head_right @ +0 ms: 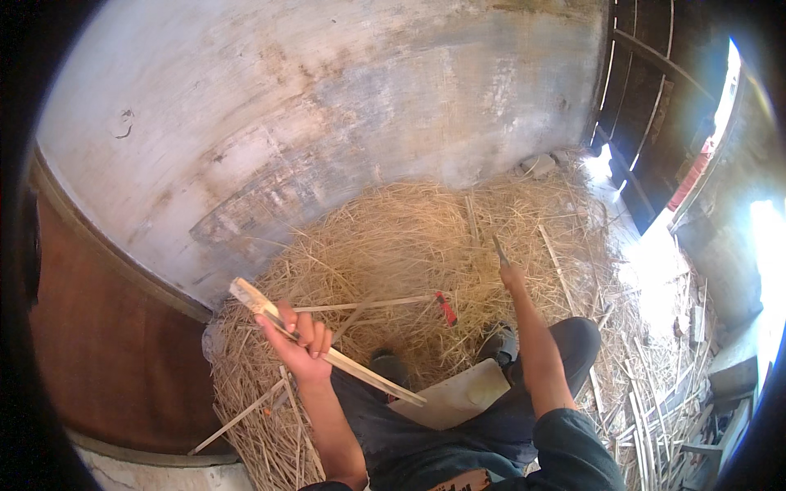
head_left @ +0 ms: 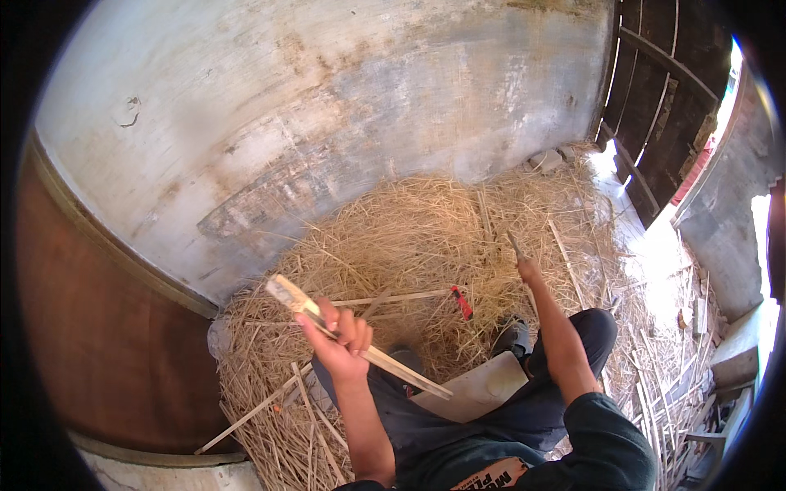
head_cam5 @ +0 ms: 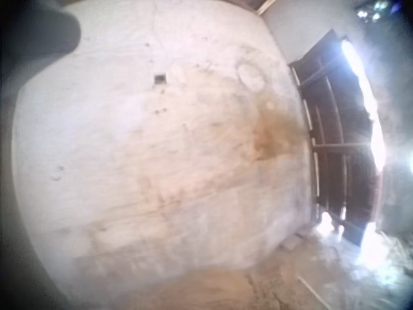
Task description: The person sits on a bed of straw and uses a red utility knife to shave and smooth a long bamboo stick. They rotate the stick to work on different sides, occasionally switching to a large knife to split the bamboo into thinner strips.
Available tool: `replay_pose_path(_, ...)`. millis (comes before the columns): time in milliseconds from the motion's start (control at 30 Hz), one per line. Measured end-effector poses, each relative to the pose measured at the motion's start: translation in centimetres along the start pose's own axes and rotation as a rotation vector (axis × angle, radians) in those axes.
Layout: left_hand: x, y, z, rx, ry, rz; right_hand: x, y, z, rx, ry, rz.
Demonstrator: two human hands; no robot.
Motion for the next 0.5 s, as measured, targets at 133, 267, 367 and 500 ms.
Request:
replay_pose_path(133,-0.4,1.2,-0.6,0.020,-0.097,0.087,3.7,12.0,-7.5,0.263,0.304,0.102)
replay_pose_path(267,1.3,-0.4,-2.9,0.135,-0.001,0.197,0.8,14.7,-5.7,0.286,0.281,-0.053)
replay_pose_path(367,1.9,-1.0,-4.1,0.164,0.027,0.242,1.8,15.3,-5.7,0.263,0.299,-0.068)
replay_pose_path(500,2.5,-1.4,-4.8,0.133,-0.011,0.215,3.8,15.4,-6.6,0.163,0.308,0.072)
Point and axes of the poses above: each hand's wrist, its own y-axis away from the middle knuckle, its own z-axis out of the back of the hand, x = y × z, the point moved 1 cm from there along -y, towards the middle knuckle, and after that the axes turned 12 degrees about z, right-handed, at the moved point
